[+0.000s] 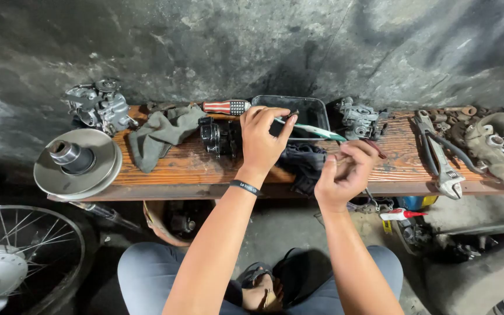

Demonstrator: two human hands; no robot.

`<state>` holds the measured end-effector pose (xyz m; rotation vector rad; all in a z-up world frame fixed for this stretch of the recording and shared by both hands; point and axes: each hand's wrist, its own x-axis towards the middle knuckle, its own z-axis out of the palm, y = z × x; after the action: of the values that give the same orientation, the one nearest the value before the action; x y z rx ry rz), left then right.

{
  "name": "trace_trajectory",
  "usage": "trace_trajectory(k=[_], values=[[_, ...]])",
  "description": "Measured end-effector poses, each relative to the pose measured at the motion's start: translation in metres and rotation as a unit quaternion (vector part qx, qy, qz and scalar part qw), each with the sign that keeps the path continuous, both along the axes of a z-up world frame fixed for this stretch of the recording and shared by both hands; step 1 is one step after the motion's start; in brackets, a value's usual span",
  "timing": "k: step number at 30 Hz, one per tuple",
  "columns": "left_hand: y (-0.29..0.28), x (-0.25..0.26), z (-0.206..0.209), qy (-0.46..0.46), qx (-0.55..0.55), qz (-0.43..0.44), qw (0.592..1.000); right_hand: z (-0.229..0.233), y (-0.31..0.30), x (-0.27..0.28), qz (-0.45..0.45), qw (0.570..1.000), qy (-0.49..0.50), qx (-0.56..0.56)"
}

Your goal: The person cleans a small mechanical part with a dark cloth, then wipes a larger black mechanical assembly. The person scrubs the assembly with a toothbrush and continues wiping it with the cloth.

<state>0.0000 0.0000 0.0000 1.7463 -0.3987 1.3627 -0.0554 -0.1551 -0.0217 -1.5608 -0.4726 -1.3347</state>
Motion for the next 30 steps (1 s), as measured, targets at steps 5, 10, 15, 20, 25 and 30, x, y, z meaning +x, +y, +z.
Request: trace_trajectory(k=[5,10,15,20,25,30], values=[[0.001,-0.005,0.01,-0.049,0.003,-0.006,0.999,0.017,0.011,-0.01,0.062,0.995,0.071,-0.023],[0.004,-0.024,0.019,-0.08,0.011,-0.012,0.997,0.031,0.025,-0.016,0.115,0.982,0.148,-0.031],[0.005,-0.044,0.014,-0.028,0.009,-0.067,0.997,0.021,0.019,-0.006,0.138,0.963,0.231,0.006],[0.01,-0.053,0.002,0.012,-0.002,-0.096,0.995,0.031,0.028,-0.015,0.154,0.953,0.258,0.028],[0.016,-0.065,-0.005,0.068,-0.04,-0.119,0.99,0.035,0.035,-0.024,0.182,0.945,0.268,0.05],[0.023,-0.079,-0.007,0.121,0.074,-0.006,0.99,0.038,0.029,-0.035,0.03,0.964,0.241,-0.106]])
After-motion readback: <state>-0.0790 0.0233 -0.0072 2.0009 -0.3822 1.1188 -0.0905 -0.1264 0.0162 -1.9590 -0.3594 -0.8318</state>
